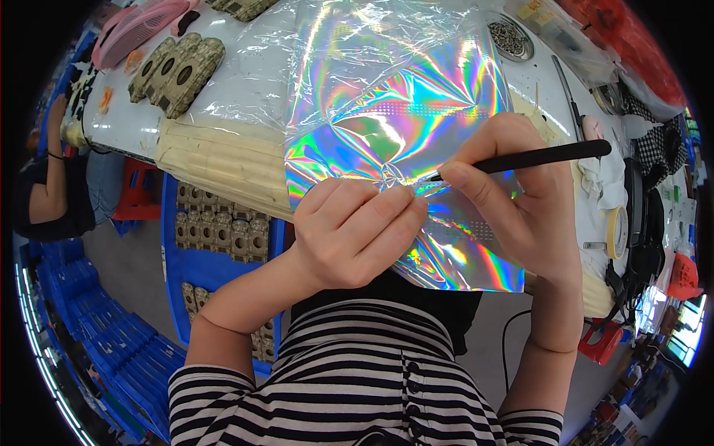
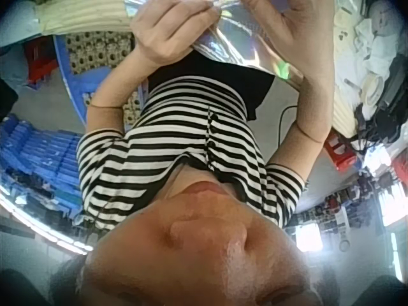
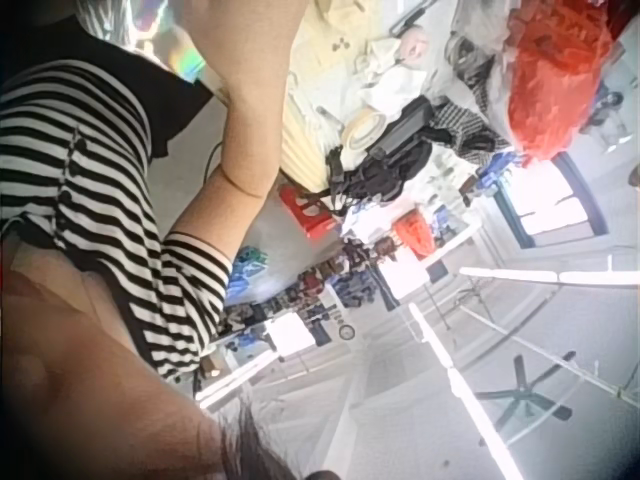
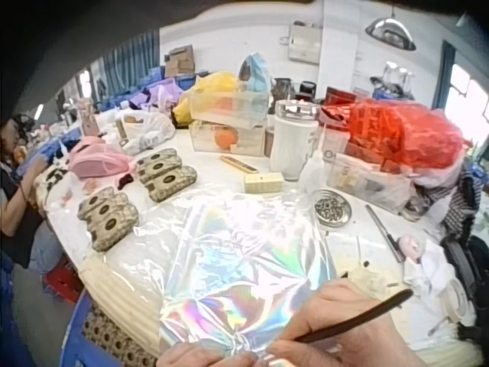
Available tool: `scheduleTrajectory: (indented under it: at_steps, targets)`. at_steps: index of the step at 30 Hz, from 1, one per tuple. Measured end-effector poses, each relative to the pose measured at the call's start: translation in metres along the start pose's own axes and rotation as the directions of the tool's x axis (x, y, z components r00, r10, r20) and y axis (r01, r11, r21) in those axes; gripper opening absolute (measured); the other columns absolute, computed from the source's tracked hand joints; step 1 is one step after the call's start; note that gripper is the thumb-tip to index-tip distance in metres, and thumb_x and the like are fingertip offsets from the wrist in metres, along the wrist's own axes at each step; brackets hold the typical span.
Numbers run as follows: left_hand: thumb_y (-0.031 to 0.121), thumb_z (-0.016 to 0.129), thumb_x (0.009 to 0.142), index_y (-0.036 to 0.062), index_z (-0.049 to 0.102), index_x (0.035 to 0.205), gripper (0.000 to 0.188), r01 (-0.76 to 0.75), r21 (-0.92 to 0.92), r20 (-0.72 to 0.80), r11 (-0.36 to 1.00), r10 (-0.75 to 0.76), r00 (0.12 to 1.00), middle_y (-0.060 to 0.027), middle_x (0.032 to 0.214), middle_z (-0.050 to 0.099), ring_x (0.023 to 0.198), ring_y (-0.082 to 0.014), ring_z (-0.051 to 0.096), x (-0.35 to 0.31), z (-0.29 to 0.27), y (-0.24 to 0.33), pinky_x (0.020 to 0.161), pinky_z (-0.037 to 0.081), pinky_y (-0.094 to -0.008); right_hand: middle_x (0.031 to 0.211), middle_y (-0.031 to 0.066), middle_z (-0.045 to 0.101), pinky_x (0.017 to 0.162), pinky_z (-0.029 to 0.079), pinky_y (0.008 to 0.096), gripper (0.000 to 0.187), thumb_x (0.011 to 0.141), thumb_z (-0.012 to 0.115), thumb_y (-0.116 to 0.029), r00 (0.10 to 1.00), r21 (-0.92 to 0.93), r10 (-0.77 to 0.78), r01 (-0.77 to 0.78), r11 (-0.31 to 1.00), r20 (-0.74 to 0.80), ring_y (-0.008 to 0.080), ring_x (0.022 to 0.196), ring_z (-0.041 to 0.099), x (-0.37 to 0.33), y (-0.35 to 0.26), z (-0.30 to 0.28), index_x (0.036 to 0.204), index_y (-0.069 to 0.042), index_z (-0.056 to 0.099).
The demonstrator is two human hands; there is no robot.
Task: The person uses tweezers to peel small adhesive dots from a sheet and apply them in rows onto a piece of iridescent plastic packaging.
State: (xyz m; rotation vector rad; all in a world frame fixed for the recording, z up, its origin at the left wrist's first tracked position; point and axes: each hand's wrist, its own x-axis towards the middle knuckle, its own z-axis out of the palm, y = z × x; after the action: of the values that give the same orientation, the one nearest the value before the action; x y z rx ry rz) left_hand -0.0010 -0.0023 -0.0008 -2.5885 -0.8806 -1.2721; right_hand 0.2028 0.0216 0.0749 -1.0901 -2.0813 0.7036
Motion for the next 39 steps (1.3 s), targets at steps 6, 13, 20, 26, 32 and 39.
scheduleTrajectory:
  at_steps: [6, 13, 20, 26, 32, 39]
  targets:
    - [0.015, 0.068, 0.064, 0.0073, 0.074, 0.095, 0.033, 0.006, 0.002, 0.011, 1.000, -0.006, 1.000, -0.0028, 0.097, 0.069, 0.077, -0.0173, 0.060, 0.000, -0.001, 0.000, 0.060, 0.045, -0.0294, 0.074, 0.0038, 0.057, 0.065, 0.040, 0.0309, 0.012, 0.080, 0.073, -0.007, 0.998, -0.121, -0.068, 0.067, 0.990, -0.001, 0.0185, 0.072, 0.053, 0.000, 0.004, 0.005, 0.078, -0.001, 0.063]
    - [0.013, 0.069, 0.065, 0.0077, 0.072, 0.093, 0.029, -0.003, 0.007, -0.015, 1.000, 0.004, 1.000, -0.0023, 0.093, 0.068, 0.073, -0.0165, 0.059, 0.001, 0.000, 0.000, 0.058, 0.044, -0.0280, 0.073, 0.0040, 0.057, 0.066, 0.041, 0.0314, 0.012, 0.080, 0.073, -0.006, 0.999, -0.070, -0.027, 0.025, 0.997, -0.020, 0.0198, 0.074, 0.054, 0.001, 0.001, 0.002, 0.078, -0.002, 0.062]
    - [0.014, 0.069, 0.065, 0.0079, 0.073, 0.096, 0.033, 0.004, 0.002, 0.014, 1.000, -0.004, 1.000, -0.0030, 0.097, 0.069, 0.076, -0.0178, 0.060, -0.001, -0.001, 0.000, 0.060, 0.046, -0.0290, 0.075, 0.0047, 0.058, 0.067, 0.042, 0.0324, 0.011, 0.078, 0.073, -0.005, 1.000, -0.121, -0.026, 0.026, 0.992, -0.001, 0.0210, 0.073, 0.054, 0.000, 0.003, 0.006, 0.078, -0.002, 0.062]
    - [0.014, 0.070, 0.065, 0.0076, 0.074, 0.096, 0.032, 0.005, -0.013, 0.005, 1.000, -0.005, 1.000, -0.0033, 0.098, 0.070, 0.076, -0.0180, 0.061, -0.001, -0.001, 0.000, 0.060, 0.047, -0.0291, 0.075, 0.0051, 0.057, 0.067, 0.041, 0.0329, 0.011, 0.078, 0.072, -0.005, 0.999, -0.098, -0.031, 0.029, 0.995, -0.015, 0.0212, 0.073, 0.054, 0.001, 0.003, 0.004, 0.078, -0.002, 0.062]
    - [0.013, 0.070, 0.065, 0.0076, 0.074, 0.097, 0.032, 0.009, -0.002, 0.011, 1.000, -0.009, 1.000, -0.0033, 0.097, 0.070, 0.078, -0.0181, 0.061, -0.001, -0.001, 0.001, 0.061, 0.047, -0.0294, 0.074, 0.0048, 0.056, 0.067, 0.042, 0.0325, 0.012, 0.078, 0.072, -0.005, 0.999, -0.091, -0.031, 0.028, 0.995, -0.024, 0.0211, 0.073, 0.054, 0.000, 0.005, 0.008, 0.078, -0.001, 0.061]
    - [0.008, 0.073, 0.064, 0.0066, 0.072, 0.094, 0.030, 0.086, -0.088, 0.040, 0.992, -0.083, 0.996, -0.0044, 0.097, 0.070, 0.079, -0.0193, 0.062, 0.004, -0.005, 0.002, 0.063, 0.047, -0.0284, 0.081, 0.0063, 0.061, 0.076, 0.043, 0.0314, 0.009, 0.085, 0.068, -0.006, 0.998, 0.059, 0.028, -0.025, 0.998, -0.050, 0.0174, 0.080, 0.055, -0.001, -0.003, -0.006, 0.085, 0.001, 0.061]
